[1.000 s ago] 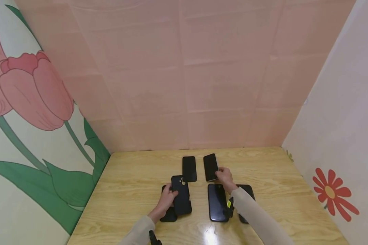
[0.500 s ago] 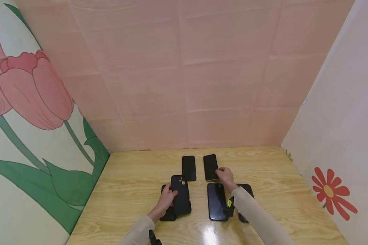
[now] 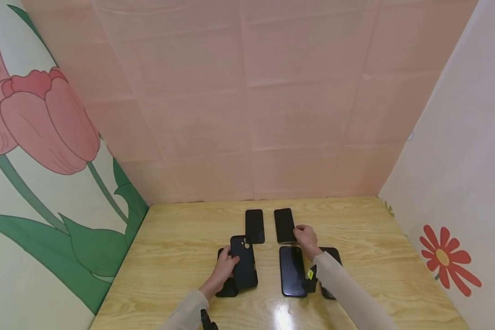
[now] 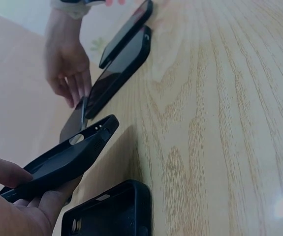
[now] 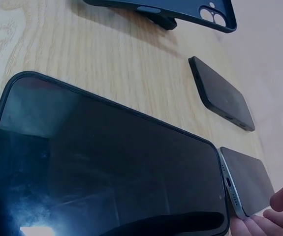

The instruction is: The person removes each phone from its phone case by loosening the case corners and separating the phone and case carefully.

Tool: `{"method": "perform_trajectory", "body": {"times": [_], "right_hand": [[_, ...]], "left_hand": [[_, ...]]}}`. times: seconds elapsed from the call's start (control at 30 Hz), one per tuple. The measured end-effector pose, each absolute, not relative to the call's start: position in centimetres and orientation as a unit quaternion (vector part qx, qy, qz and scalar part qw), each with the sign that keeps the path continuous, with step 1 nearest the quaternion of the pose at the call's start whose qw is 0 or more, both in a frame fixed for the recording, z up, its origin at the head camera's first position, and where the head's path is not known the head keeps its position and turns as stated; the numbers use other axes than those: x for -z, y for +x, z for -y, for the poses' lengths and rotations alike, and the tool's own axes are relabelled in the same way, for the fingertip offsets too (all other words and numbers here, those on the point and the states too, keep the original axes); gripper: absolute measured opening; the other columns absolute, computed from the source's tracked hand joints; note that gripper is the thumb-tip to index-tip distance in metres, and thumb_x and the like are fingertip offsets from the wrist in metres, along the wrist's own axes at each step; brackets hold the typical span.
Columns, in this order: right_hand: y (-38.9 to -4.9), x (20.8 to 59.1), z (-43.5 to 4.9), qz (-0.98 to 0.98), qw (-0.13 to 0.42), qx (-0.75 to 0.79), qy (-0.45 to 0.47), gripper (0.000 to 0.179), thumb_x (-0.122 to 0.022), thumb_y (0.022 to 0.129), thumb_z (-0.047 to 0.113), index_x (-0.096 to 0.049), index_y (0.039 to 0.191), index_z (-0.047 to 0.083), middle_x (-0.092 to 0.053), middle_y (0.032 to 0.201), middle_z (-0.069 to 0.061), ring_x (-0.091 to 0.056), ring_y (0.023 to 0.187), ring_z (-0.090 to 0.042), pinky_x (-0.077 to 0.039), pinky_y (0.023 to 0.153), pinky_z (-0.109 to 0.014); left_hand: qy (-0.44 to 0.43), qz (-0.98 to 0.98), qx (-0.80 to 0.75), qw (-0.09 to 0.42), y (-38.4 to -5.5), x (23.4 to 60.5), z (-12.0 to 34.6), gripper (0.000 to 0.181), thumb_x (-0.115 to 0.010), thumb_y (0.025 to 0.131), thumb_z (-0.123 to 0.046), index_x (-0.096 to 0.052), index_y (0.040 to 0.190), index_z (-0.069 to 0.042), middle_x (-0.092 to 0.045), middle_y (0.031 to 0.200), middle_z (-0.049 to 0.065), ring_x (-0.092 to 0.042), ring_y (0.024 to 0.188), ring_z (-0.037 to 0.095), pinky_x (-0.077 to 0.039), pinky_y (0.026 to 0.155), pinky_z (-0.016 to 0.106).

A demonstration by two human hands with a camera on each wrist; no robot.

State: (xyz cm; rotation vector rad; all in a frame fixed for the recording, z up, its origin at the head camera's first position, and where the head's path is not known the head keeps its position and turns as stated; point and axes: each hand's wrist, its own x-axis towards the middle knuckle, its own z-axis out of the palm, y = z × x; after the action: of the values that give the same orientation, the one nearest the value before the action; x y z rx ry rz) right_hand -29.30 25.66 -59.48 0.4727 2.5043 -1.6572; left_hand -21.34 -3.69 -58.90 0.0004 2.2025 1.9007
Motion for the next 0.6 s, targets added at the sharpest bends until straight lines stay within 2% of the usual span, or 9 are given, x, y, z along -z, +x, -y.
{"method": "perform_trajectory", "body": {"times": [0.4, 0.6], "right_hand": [[-28.99, 59.02, -25.67, -0.819, 0.055, 0.551, 0.15, 0.045, -0.039, 0.101, 0.01, -0.042, 0.139, -0.014, -0.044, 0.136, -0.036, -0.049, 0.119, -0.045, -0.046, 0.096, -0.052], [-29.05, 59.31, -25.83, -0.821, 0.047, 0.547, 0.156, 0.045, -0.039, 0.1, 0.01, -0.044, 0.138, -0.013, -0.047, 0.133, -0.035, -0.053, 0.113, -0.041, -0.05, 0.089, -0.046]], "left_hand": [[-0.002, -0.753, -0.648, 0.116, -21.23, 58.61, 3.75, 0.039, -0.049, 0.1, -0.009, -0.043, 0.138, 0.002, -0.067, 0.107, 0.015, -0.064, 0.087, 0.027, -0.053, 0.067, 0.044], [0.0, -0.748, -0.653, 0.118, -21.06, 58.64, 3.76, 0.038, -0.048, 0.1, -0.008, -0.043, 0.136, 0.002, -0.066, 0.105, 0.015, -0.065, 0.087, 0.028, -0.054, 0.067, 0.044]]}}
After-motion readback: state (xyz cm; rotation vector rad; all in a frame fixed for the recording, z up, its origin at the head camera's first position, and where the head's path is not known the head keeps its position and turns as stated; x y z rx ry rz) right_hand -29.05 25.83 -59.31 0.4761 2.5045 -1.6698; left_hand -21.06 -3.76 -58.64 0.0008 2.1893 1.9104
